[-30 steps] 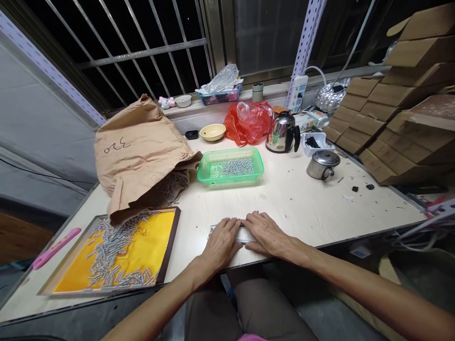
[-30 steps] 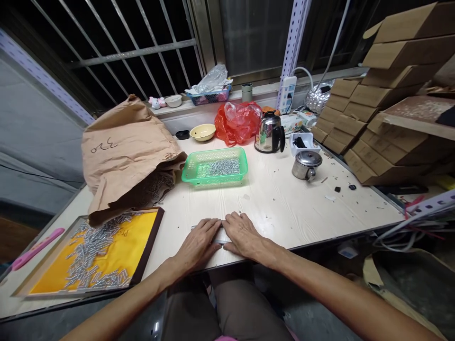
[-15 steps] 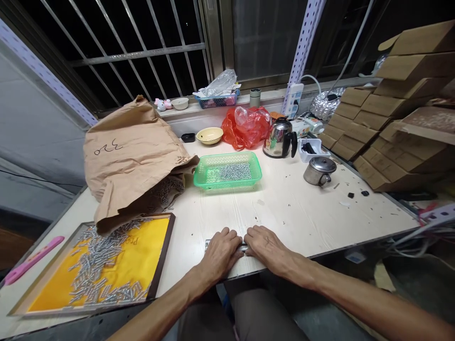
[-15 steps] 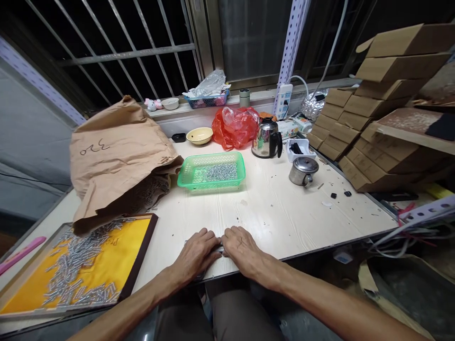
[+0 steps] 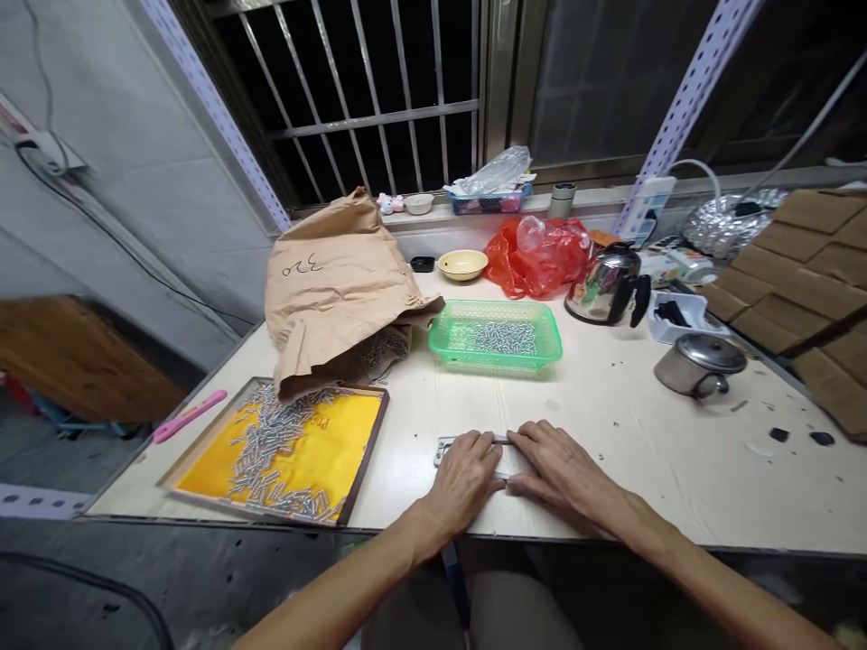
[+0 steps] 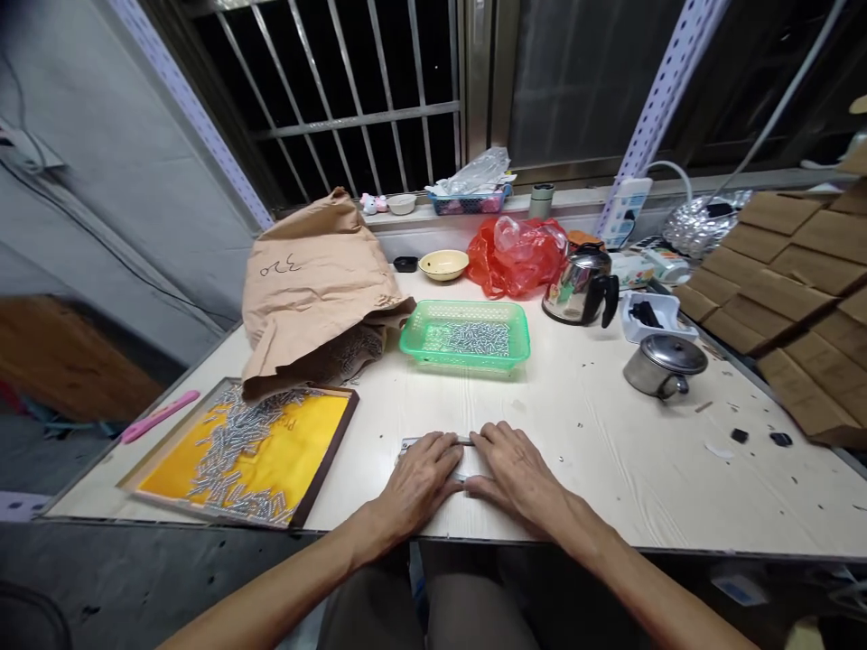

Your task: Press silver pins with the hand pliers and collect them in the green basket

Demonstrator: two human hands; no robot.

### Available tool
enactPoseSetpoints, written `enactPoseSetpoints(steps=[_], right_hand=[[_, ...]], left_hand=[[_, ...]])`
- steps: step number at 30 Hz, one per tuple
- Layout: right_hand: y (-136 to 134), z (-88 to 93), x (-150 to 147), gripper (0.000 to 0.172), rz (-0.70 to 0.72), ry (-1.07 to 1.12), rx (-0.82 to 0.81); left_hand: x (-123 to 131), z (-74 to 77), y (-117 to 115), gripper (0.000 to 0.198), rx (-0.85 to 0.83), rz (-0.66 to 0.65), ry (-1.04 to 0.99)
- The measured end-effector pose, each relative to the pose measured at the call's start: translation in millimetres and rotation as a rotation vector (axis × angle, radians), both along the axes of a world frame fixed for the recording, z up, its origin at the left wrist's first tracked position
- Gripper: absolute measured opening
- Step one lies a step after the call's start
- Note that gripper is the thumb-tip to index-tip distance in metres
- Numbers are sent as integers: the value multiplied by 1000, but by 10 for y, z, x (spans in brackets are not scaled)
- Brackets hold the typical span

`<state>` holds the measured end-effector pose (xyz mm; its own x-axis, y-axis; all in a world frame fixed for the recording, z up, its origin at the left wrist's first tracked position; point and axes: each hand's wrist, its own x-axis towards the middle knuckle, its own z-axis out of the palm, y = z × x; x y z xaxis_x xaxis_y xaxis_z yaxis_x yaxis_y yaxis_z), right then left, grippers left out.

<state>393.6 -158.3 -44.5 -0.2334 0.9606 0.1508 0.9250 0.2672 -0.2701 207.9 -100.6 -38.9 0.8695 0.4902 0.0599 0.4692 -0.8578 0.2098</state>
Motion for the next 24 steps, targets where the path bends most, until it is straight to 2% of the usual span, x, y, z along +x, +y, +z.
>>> enactPoseSetpoints(steps=[4,10,14,16,18,21,24], right_hand=[[114,-84,61,16,1,-10,10],[350,-216,200,18,-71,-15,50],[494,-137,255,16,-90,-37,-24],[504,-40,141,15,-113,-80,-53],[484,69,-85,15,-64,-87,-59],[464,183,-513,14,158,-55,-81],[498,190,-850,13,333,-58,-86]], left_hand=[[-25,-95,-202,21,35,-35,-47],[-15,-274,-467,13,29,47,-111],[5,-374,-543,11,41,96,-214],[11,-398,-562,13,52,115,-256],[7,-410,-573,18,49,116,-298],[-22,-441,-592,29,21,120,-365],[-68,-520,-649,32,20,142,-428]])
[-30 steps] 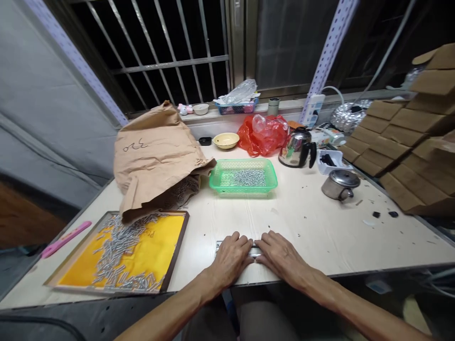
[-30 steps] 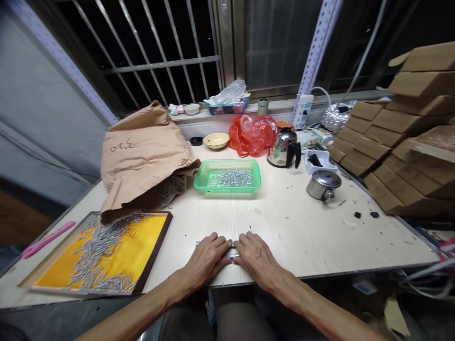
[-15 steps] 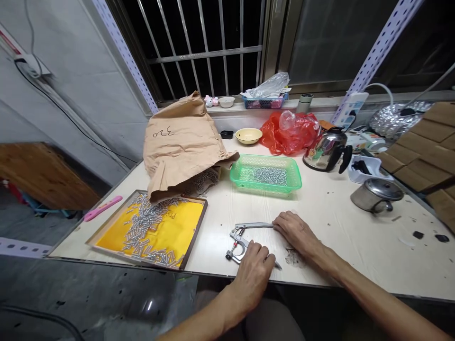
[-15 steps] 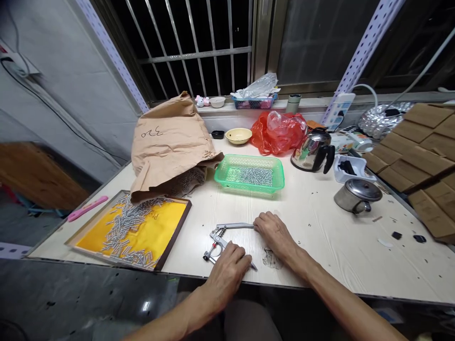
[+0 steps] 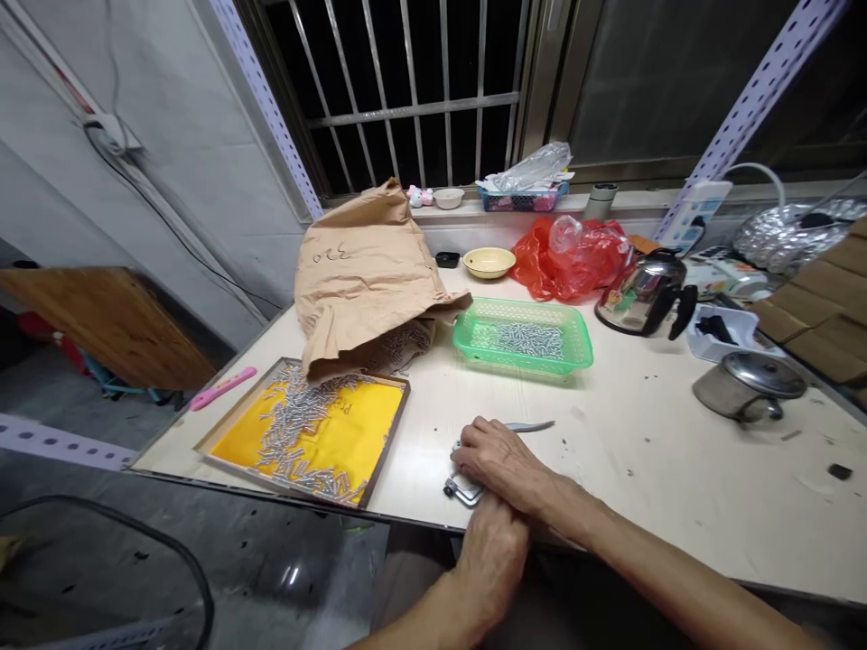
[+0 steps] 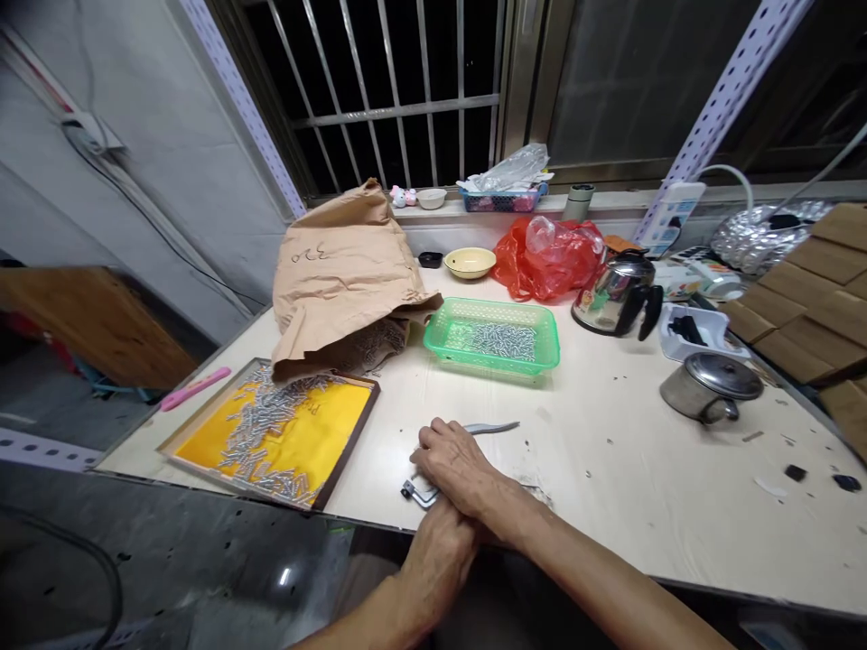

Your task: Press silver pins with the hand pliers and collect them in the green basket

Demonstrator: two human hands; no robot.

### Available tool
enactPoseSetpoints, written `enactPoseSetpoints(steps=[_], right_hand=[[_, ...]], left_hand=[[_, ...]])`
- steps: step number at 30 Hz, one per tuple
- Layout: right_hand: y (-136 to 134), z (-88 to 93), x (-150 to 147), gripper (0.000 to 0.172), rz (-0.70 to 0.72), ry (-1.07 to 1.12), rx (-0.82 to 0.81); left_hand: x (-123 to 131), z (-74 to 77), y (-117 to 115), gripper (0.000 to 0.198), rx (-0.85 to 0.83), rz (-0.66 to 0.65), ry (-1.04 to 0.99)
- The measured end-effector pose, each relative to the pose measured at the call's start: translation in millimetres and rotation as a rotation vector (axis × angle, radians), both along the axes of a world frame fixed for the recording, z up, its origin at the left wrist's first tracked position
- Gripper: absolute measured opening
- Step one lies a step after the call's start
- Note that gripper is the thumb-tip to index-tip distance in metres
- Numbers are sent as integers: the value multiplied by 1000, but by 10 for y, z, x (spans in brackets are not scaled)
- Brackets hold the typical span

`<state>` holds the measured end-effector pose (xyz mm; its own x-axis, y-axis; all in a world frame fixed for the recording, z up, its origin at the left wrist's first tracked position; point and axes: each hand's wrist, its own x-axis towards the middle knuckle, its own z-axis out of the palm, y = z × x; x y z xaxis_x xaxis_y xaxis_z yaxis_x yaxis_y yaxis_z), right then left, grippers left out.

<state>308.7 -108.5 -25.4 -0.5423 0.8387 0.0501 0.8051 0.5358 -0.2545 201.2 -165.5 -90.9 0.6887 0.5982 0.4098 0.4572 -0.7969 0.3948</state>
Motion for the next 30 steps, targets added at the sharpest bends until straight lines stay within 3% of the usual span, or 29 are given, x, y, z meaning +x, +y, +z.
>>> enactPoseSetpoints(steps=[5,7,9,11,15,18,21,24,26,28,30], right_hand=[[100,-98,-246,15,133,-60,85],[116,-139,-287,15,148,-71,130],[110,-198,-311,15,158,-60,162],[90,-278,-322,15,147,-20,188],[58,-375,-313,16,71,144,194],[78,-230,-249,15,28,320,146],[171,101,-84,15,-88,478,242],[374,446,197,20,-295,532,427],[565,574,431,24,-463,510,511],[755,584,666,28,-541,431,529],[880,497,848,37,-499,294,521]], left_hand=[[-102,-95,-109,23,147,-59,-123],[-226,-8,-121,18,212,-85,-165],[-458,173,-104,18,202,-46,-167],[-808,397,-34,20,124,92,-135],[-1695,711,325,22,13,550,40],[-2287,760,693,23,9,787,226],[-2643,742,970,24,-62,840,382],[-2765,728,1098,26,-100,763,469],[-2771,728,1129,26,-115,693,507],[-2760,733,1142,23,-127,642,547],[-2750,738,1152,23,-130,627,598]])
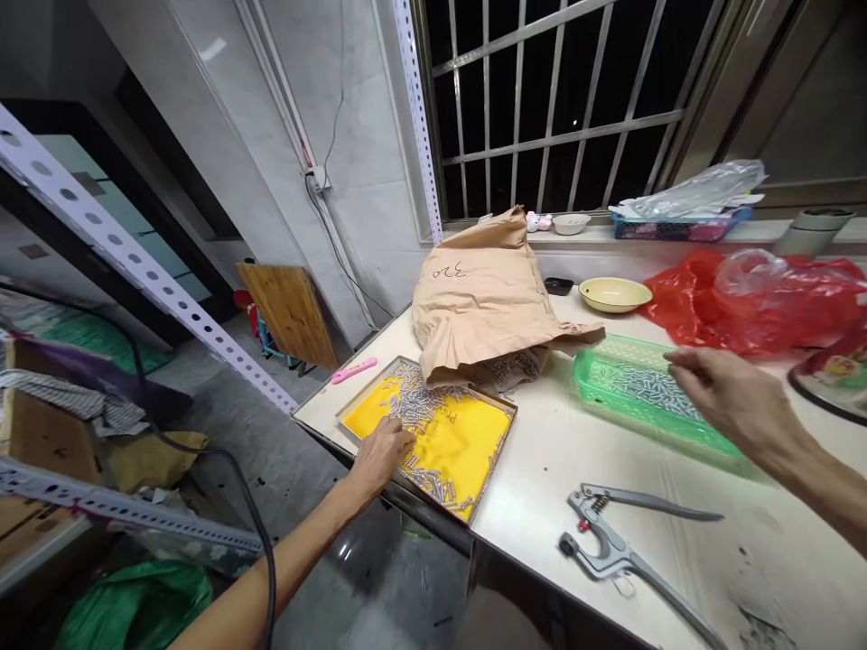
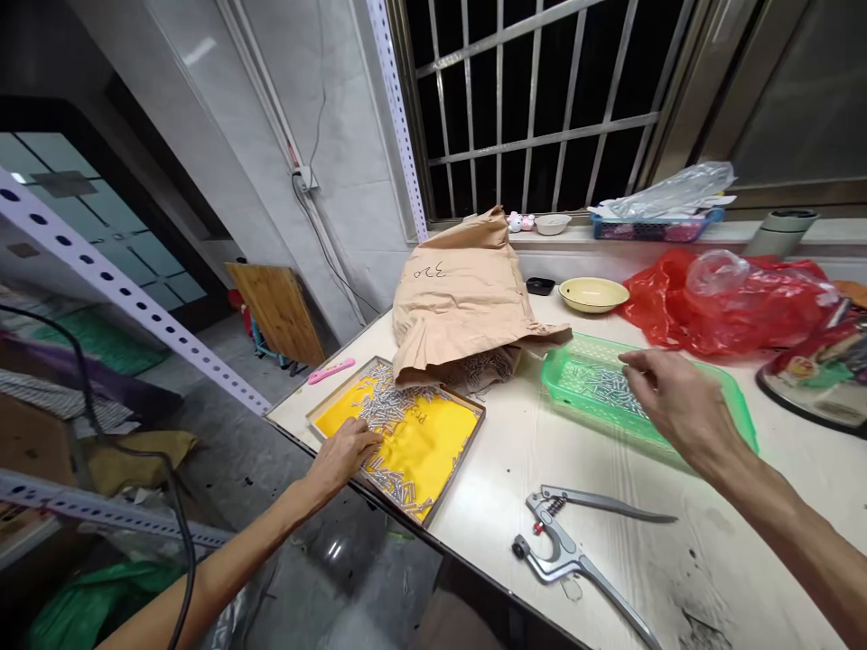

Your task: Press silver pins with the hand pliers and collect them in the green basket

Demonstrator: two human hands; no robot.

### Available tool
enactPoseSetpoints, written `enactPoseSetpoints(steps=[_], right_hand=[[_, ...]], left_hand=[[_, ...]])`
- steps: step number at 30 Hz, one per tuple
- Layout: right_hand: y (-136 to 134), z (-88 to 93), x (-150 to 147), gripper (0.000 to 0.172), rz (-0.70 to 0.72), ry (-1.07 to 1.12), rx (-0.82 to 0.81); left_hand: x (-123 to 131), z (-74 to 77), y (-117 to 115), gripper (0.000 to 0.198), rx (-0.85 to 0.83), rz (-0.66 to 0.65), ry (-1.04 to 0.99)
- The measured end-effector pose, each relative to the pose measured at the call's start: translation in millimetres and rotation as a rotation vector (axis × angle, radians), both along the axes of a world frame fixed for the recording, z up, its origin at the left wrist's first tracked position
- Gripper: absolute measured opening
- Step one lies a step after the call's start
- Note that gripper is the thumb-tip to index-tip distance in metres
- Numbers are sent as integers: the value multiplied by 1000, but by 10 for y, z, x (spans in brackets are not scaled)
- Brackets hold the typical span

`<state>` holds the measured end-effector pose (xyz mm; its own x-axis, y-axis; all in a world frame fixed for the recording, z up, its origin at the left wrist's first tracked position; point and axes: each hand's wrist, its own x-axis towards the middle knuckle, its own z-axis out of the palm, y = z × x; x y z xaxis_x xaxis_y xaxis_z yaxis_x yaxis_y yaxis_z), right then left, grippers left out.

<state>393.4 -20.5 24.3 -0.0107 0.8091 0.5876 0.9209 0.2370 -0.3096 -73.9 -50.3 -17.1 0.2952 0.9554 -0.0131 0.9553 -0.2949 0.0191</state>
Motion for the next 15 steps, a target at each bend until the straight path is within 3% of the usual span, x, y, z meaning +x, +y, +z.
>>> enactPoseSetpoints(steps=[4,8,11,15], right_hand=[[-164,-264,16,50,51,-154,-34],[-819,-494,-308,39,172,-64,-85],[-1290,-638,-519,30,201,-7,-225],[-1607,-770,-618,25,141,56,-318]], left_hand=[[29,5,17,22,-31,10,61],[87,2,44,22,-50,-37,38],[80,-7,100,24,-55,-56,42],[7,17,208,21,-55,-59,-60]])
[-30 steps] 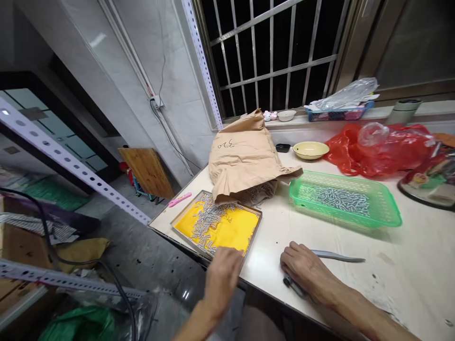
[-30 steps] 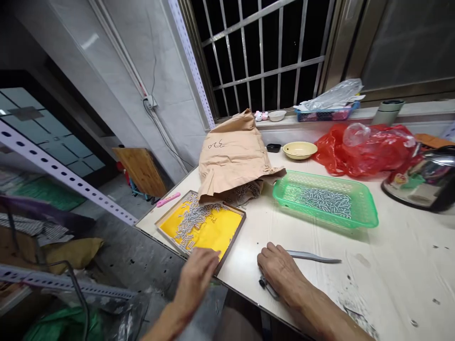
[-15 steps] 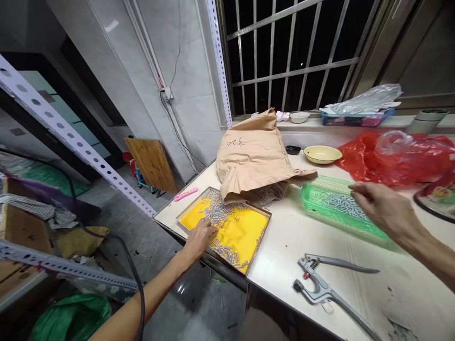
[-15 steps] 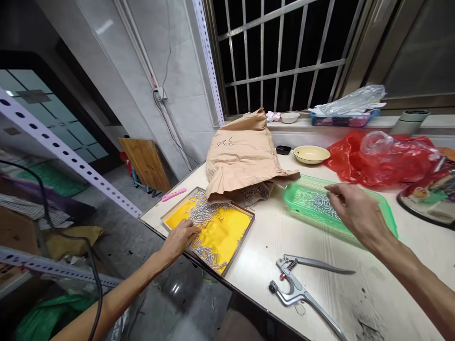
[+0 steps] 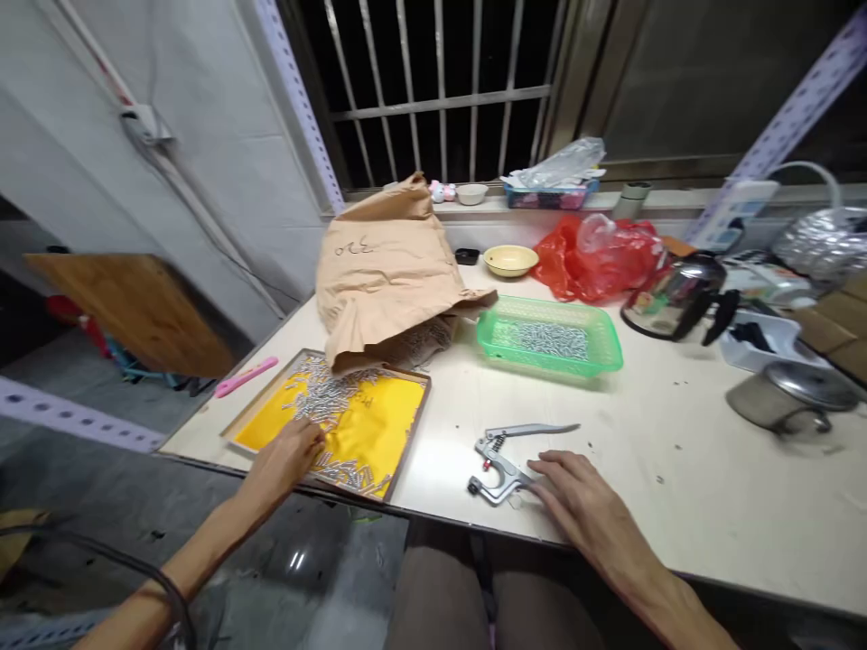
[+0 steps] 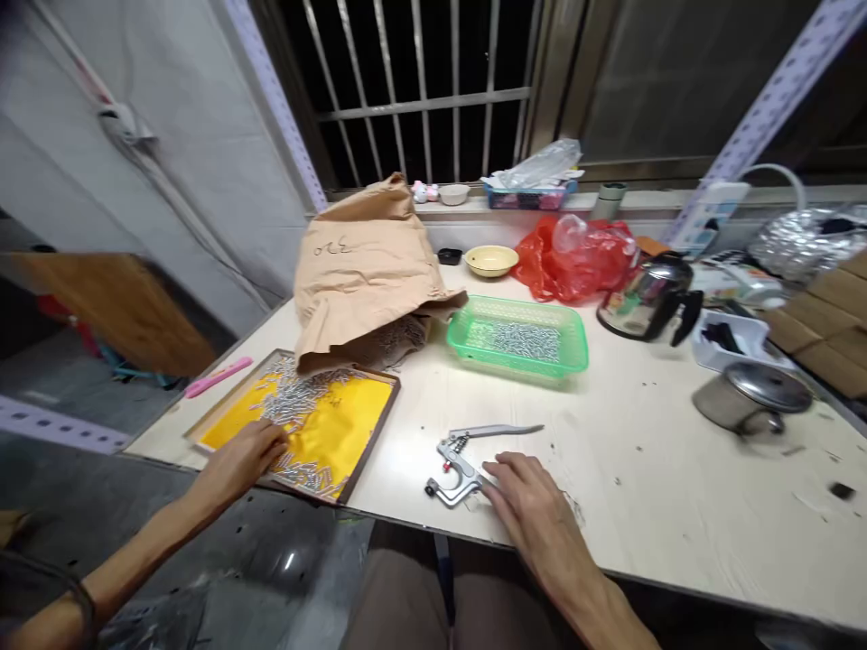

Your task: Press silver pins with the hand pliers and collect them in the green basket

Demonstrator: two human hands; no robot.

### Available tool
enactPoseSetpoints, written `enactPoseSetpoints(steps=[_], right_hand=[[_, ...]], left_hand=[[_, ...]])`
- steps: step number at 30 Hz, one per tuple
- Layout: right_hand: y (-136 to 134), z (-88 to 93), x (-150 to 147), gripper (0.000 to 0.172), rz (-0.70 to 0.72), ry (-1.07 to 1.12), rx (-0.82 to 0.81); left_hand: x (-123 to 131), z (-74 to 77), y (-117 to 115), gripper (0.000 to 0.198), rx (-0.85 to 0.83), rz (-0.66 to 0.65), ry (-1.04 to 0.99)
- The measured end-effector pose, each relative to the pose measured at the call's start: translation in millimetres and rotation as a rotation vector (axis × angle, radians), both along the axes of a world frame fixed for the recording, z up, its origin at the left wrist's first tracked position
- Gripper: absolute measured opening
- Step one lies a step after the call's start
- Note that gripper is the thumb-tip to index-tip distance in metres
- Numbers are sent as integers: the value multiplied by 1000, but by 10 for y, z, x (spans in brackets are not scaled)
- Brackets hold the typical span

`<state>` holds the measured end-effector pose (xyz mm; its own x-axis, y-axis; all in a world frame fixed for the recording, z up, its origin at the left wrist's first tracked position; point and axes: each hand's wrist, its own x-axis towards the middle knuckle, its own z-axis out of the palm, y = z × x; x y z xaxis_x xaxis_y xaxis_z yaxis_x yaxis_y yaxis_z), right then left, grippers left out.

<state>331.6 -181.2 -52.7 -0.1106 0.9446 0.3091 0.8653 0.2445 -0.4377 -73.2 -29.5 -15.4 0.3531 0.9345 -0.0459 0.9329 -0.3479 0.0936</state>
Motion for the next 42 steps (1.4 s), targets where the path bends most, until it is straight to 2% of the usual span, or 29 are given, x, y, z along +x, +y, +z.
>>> enactPoseSetpoints(steps=[3,5,7,9,11,13,16,19,23,32,42], right_hand=[[-72,-54,-1,23,-26,-10,-64],[-78,-77,4,22,-39,-30,-87],[-58,-87,16,20,-41,-57,-96],[-15,-81,46,20,-36,-103,-84],[45,-62,102,20,-43,-159,-58],[107,-40,179,20,-60,-202,-35],[177,-29,291,19,-64,-232,-33],[202,-61,347,19,-60,-247,-30],[196,-112,346,18,-78,-223,-21],[181,-118,343,17,-91,-202,-35],[169,-154,340,17,-101,-213,-22]], left_hand=[[109,104,-1,20,35,79,-153],[357,204,-82,25,-2,188,-316],[737,287,-214,32,-162,283,-540],[1178,315,-356,38,-427,318,-750],[1589,275,-464,40,-634,341,-873],[1903,179,-521,41,-746,358,-955],[2169,4,-550,41,-845,372,-988],[2284,-121,-581,43,-901,383,-965],[2373,-179,-637,47,-919,405,-933],[2469,-182,-626,48,-974,404,-831],[2484,-94,-494,46,-996,368,-681]])
